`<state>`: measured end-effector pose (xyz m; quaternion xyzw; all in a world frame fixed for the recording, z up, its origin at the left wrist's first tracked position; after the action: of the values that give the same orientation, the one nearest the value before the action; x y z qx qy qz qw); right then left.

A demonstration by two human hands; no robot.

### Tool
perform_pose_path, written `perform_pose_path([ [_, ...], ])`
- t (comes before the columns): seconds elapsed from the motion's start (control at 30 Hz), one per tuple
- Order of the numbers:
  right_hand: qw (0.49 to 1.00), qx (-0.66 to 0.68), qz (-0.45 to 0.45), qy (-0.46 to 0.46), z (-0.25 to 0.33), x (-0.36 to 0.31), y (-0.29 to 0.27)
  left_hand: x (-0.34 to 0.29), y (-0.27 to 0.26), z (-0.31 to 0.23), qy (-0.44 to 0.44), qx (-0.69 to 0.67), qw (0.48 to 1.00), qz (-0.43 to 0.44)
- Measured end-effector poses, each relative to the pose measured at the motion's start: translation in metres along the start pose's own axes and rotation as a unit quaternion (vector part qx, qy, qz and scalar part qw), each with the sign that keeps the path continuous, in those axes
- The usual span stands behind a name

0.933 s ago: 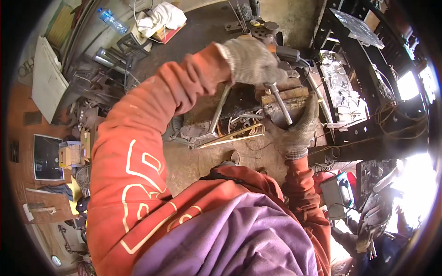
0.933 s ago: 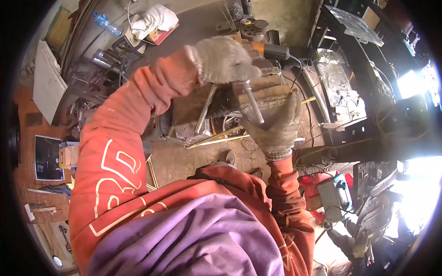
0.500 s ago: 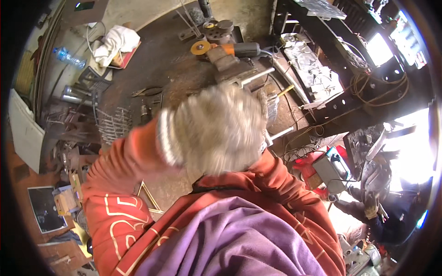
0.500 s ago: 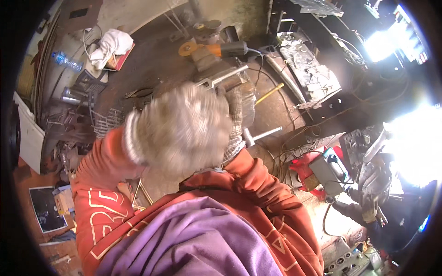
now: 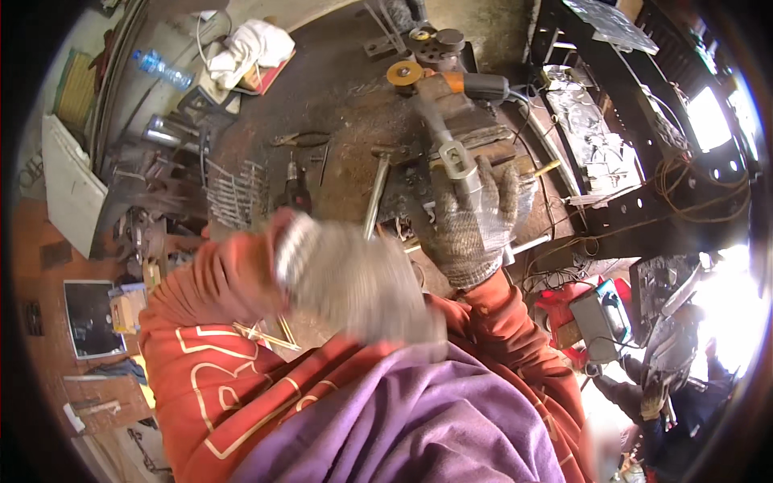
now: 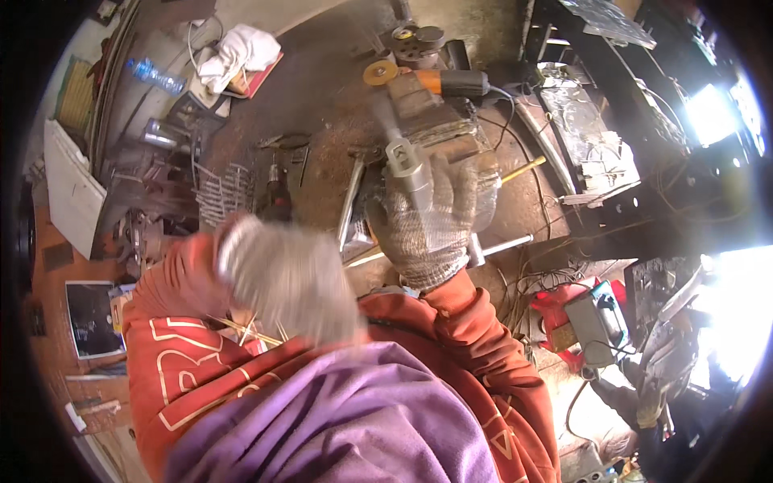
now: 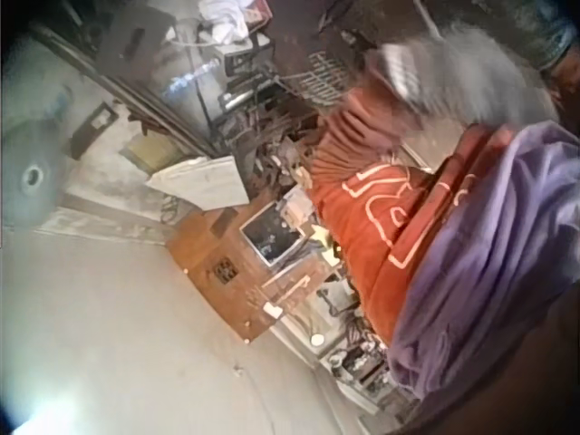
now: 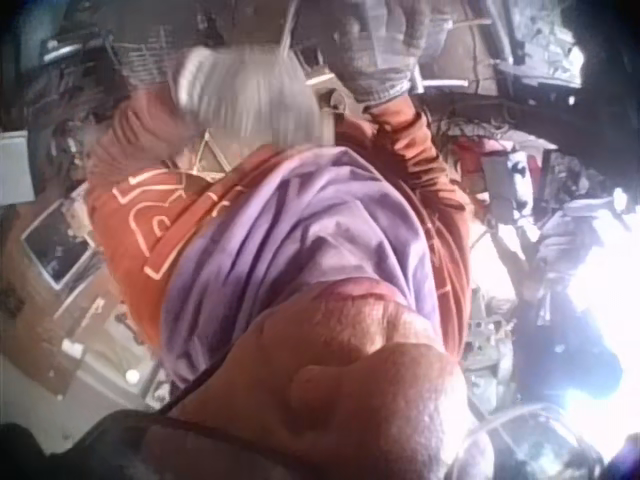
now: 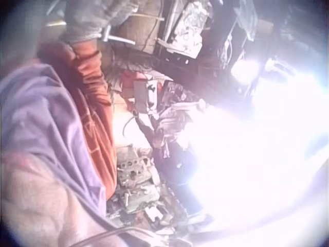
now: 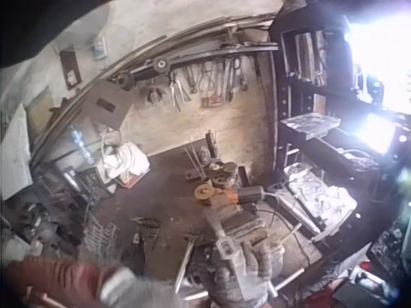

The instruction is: The person uses a tap and die tool to create threads on the end of a metal rod held in a vise. They rotate the tool handle repeatedly, occasionally backing it off, and then use a drill on the rod before continuing to tap the metal.

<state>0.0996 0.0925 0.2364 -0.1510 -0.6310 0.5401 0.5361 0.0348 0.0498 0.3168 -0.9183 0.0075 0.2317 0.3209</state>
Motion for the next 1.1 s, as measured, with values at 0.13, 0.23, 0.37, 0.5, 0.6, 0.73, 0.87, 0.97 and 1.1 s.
perform_pose_path([
  [0.13, 0.969, 0.246, 0.012, -0.008, -0.022, -0.043, 0.043, 0.054, -0.034, -0.031, -0.010, 0.091, 0.996, 0.000],
  [0.23, 0.964, 0.263, 0.046, 0.012, -0.010, -0.023, 0.035, 0.061, -0.078, 0.021, -0.146, 0.336, 0.928, -0.059],
  [0.37, 0.997, 0.071, 0.003, 0.009, 0.007, -0.006, -0.003, 0.041, -0.095, 0.047, -0.116, 0.230, 0.954, -0.156],
  [0.5, 0.996, 0.083, -0.038, -0.019, 0.007, -0.005, -0.016, 0.010, -0.086, 0.060, -0.212, 0.224, 0.907, -0.285],
  [0.6, 0.997, 0.059, -0.049, -0.032, -0.001, -0.005, -0.015, 0.004, -0.055, 0.050, -0.255, -0.015, 0.904, -0.343],
  [0.73, 0.996, 0.066, -0.030, -0.058, 0.013, -0.016, -0.016, 0.008, -0.032, -0.008, 0.001, -0.143, 0.938, -0.317],
  [0.87, 0.973, 0.216, 0.074, -0.047, -0.009, -0.023, 0.021, 0.053, -0.077, -0.002, -0.018, 0.232, 0.957, -0.171],
  [0.97, 0.998, 0.050, 0.012, -0.021, 0.010, -0.005, 0.000, 0.049, -0.093, 0.040, -0.118, 0.359, 0.912, -0.157],
  [1.1, 0.999, 0.035, -0.026, -0.009, 0.008, 0.000, -0.019, 0.005, -0.100, 0.098, -0.431, 0.236, 0.871, -0.027],
])
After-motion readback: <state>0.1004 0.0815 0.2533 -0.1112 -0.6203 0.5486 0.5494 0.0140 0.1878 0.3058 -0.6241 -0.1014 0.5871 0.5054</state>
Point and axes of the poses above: each hand's wrist, its own x-axis towards the middle knuckle, its own y-axis out of the palm, z = x × y, the point moved 10 cm from there along x, towards the middle knuckle, and after that the axes turned 12 degrees about z, right-handed, at the moved point
